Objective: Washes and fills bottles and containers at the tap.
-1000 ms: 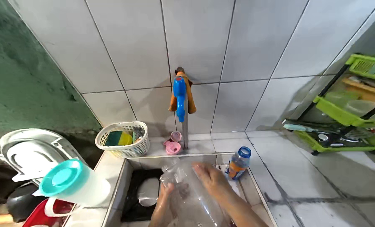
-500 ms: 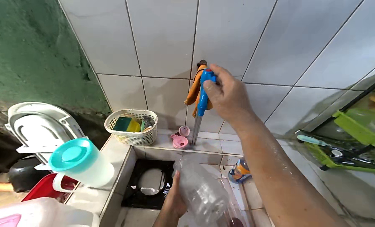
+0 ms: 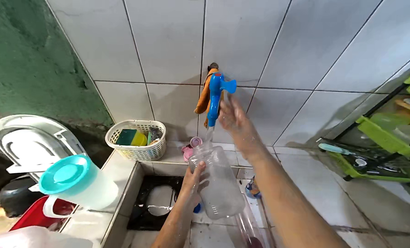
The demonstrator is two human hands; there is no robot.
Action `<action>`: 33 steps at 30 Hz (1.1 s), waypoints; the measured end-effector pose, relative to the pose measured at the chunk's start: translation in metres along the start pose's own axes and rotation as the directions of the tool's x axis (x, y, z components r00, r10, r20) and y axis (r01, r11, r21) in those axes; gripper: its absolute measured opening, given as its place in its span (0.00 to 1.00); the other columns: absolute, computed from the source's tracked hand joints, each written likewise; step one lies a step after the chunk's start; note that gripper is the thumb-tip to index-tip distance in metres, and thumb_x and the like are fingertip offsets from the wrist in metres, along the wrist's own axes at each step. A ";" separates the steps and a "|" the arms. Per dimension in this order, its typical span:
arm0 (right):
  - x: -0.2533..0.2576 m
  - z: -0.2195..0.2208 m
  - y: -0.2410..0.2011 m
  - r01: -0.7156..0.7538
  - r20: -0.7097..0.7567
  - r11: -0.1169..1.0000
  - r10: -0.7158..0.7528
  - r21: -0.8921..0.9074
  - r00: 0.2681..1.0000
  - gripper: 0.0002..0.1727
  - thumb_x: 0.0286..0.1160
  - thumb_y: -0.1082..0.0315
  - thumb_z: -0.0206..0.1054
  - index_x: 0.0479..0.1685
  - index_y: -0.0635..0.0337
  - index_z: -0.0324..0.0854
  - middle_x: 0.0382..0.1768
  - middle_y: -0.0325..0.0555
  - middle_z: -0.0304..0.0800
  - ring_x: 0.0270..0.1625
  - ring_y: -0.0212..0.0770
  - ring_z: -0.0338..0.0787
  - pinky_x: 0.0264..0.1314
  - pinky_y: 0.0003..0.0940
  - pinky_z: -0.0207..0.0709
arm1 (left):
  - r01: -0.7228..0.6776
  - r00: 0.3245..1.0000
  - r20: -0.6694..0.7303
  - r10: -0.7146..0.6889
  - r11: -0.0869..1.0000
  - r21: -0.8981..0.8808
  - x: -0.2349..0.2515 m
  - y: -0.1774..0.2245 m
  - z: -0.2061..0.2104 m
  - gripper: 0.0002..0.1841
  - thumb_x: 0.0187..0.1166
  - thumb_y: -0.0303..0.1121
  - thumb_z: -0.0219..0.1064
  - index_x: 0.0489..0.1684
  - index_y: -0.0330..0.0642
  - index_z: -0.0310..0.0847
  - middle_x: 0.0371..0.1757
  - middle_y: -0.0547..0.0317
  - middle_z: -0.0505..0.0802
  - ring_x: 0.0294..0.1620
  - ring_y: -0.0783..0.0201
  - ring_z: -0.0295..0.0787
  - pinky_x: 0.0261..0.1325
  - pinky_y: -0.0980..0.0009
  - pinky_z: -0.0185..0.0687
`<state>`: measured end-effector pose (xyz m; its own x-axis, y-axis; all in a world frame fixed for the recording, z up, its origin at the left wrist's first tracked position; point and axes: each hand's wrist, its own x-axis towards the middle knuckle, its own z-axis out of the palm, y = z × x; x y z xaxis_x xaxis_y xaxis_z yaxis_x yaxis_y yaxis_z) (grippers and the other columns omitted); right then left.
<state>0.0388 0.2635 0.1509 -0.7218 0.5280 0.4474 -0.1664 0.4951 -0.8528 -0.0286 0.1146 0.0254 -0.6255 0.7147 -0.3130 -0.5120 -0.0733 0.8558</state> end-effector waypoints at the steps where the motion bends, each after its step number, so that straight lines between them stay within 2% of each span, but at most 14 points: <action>1: -0.010 0.003 0.017 -0.111 0.014 0.993 0.112 -0.046 0.994 0.46 0.80 0.54 0.69 0.95 0.57 0.50 0.84 0.57 0.71 0.81 0.48 0.77 0.81 0.46 0.75 | -0.012 1.000 0.025 0.012 1.000 -0.008 0.003 -0.001 0.000 0.28 0.90 0.49 0.57 0.82 0.43 0.61 0.61 0.47 0.87 0.52 0.55 0.89 0.52 0.59 0.87; 3: -0.028 0.011 0.042 -0.365 0.091 0.924 0.376 -0.113 0.922 0.46 0.78 0.53 0.73 0.93 0.57 0.55 0.79 0.65 0.74 0.78 0.60 0.78 0.78 0.59 0.72 | -0.020 0.999 0.045 0.021 0.999 -0.028 0.008 -0.002 0.002 0.27 0.91 0.55 0.51 0.80 0.47 0.66 0.56 0.51 0.89 0.50 0.58 0.89 0.51 0.60 0.86; 4: -0.033 0.014 0.048 -0.473 0.121 0.875 0.483 -0.101 0.867 0.45 0.76 0.51 0.74 0.91 0.54 0.57 0.78 0.65 0.75 0.76 0.61 0.79 0.74 0.61 0.74 | -0.021 0.999 0.042 0.023 0.999 -0.046 0.010 -0.003 0.003 0.29 0.90 0.59 0.47 0.77 0.49 0.69 0.55 0.53 0.90 0.50 0.59 0.89 0.52 0.60 0.87; 6: -0.033 0.022 0.046 -0.544 0.136 0.835 0.550 -0.081 0.824 0.43 0.72 0.54 0.78 0.87 0.54 0.62 0.72 0.65 0.80 0.67 0.61 0.85 0.62 0.61 0.82 | -0.019 0.999 0.027 0.022 0.995 -0.101 0.013 -0.009 0.003 0.35 0.88 0.65 0.38 0.77 0.48 0.71 0.56 0.52 0.92 0.53 0.59 0.90 0.55 0.59 0.87; 8: -0.026 0.031 0.038 -0.471 0.127 0.866 0.492 -0.167 0.861 0.43 0.66 0.58 0.83 0.82 0.62 0.68 0.68 0.68 0.83 0.67 0.61 0.85 0.68 0.61 0.78 | -0.023 0.999 -0.044 0.016 0.986 -0.167 0.017 -0.016 0.004 0.41 0.87 0.68 0.30 0.77 0.44 0.70 0.55 0.48 0.92 0.52 0.56 0.91 0.54 0.57 0.88; 10: -0.017 0.040 0.038 -0.381 0.118 0.893 0.417 -0.241 0.901 0.46 0.62 0.55 0.85 0.82 0.62 0.70 0.72 0.66 0.80 0.73 0.60 0.81 0.76 0.62 0.73 | -0.038 0.999 -0.038 0.030 0.976 -0.213 0.021 -0.026 -0.001 0.43 0.86 0.68 0.26 0.82 0.44 0.65 0.63 0.48 0.90 0.59 0.54 0.90 0.59 0.55 0.86; 14: -0.005 0.052 0.039 -0.284 -0.023 0.932 0.287 -0.226 0.958 0.47 0.63 0.52 0.83 0.86 0.57 0.68 0.73 0.64 0.78 0.74 0.59 0.80 0.75 0.61 0.74 | 0.051 0.999 0.013 -0.049 0.942 -0.333 0.007 -0.051 -0.011 0.38 0.89 0.66 0.29 0.82 0.47 0.65 0.61 0.45 0.90 0.57 0.51 0.90 0.55 0.53 0.88; 18: -0.014 0.061 0.054 -0.103 -0.143 0.992 0.091 -0.078 0.986 0.46 0.61 0.55 0.81 0.83 0.65 0.68 0.73 0.65 0.77 0.74 0.53 0.79 0.75 0.50 0.75 | 0.075 0.996 0.011 -0.092 0.730 -0.679 -0.003 -0.057 -0.012 0.35 0.88 0.65 0.37 0.78 0.47 0.65 0.62 0.44 0.88 0.58 0.49 0.89 0.57 0.53 0.88; 21: -0.033 0.061 0.065 0.042 -0.191 0.998 -0.048 -0.036 0.980 0.50 0.55 0.51 0.81 0.80 0.68 0.68 0.74 0.64 0.76 0.74 0.47 0.80 0.74 0.42 0.78 | 0.089 0.991 -0.018 -0.136 0.740 -0.667 0.003 -0.050 -0.008 0.37 0.87 0.67 0.36 0.77 0.48 0.66 0.61 0.46 0.89 0.59 0.51 0.89 0.59 0.54 0.87; 24: -0.056 0.035 0.054 -0.032 -0.136 0.995 0.018 -0.099 0.991 0.42 0.59 0.56 0.83 0.73 0.65 0.70 0.70 0.60 0.78 0.70 0.47 0.82 0.69 0.48 0.80 | 0.117 0.968 -0.119 -0.221 0.817 -0.565 0.017 -0.045 -0.013 0.36 0.90 0.63 0.38 0.76 0.42 0.69 0.58 0.45 0.89 0.57 0.52 0.88 0.57 0.53 0.87; 26: -0.060 0.020 0.047 -0.072 -0.093 0.974 0.053 -0.215 0.994 0.36 0.57 0.58 0.86 0.61 0.69 0.73 0.61 0.62 0.84 0.62 0.53 0.86 0.62 0.54 0.82 | 0.117 0.950 -0.187 -0.249 0.843 -0.525 0.023 -0.044 -0.012 0.34 0.91 0.60 0.40 0.73 0.37 0.70 0.57 0.43 0.88 0.57 0.51 0.87 0.58 0.53 0.85; 27: -0.059 0.016 0.043 -0.068 -0.046 0.959 0.058 -0.277 0.997 0.36 0.55 0.58 0.88 0.58 0.72 0.76 0.60 0.65 0.83 0.63 0.56 0.85 0.63 0.56 0.81 | 0.124 0.942 -0.212 -0.261 0.854 -0.505 0.026 -0.046 -0.009 0.34 0.92 0.60 0.39 0.73 0.36 0.69 0.58 0.43 0.88 0.57 0.51 0.87 0.58 0.53 0.85; 29: -0.053 0.020 0.030 -0.082 0.061 0.908 0.117 -0.410 0.991 0.38 0.52 0.56 0.90 0.59 0.72 0.79 0.65 0.67 0.81 0.66 0.60 0.84 0.67 0.59 0.80 | 0.155 0.927 -0.228 -0.297 0.859 -0.489 0.028 -0.055 -0.002 0.35 0.92 0.59 0.37 0.79 0.36 0.65 0.66 0.40 0.84 0.63 0.50 0.83 0.63 0.51 0.82; 33: -0.036 0.041 0.011 -0.154 0.070 0.803 0.236 -0.576 0.969 0.35 0.54 0.59 0.89 0.60 0.68 0.80 0.69 0.65 0.79 0.67 0.60 0.86 0.64 0.60 0.81 | 0.128 0.942 -0.215 -0.259 0.867 -0.481 0.025 -0.071 0.001 0.29 0.96 0.51 0.37 0.76 0.35 0.65 0.57 0.43 0.85 0.51 0.55 0.86 0.54 0.59 0.84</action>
<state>0.0356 0.2217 0.1139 -0.7857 0.5805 0.2140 0.3641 0.7135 -0.5986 -0.0074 0.1378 -0.0427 -0.5832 0.5424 -0.6047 -0.8075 -0.3061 0.5042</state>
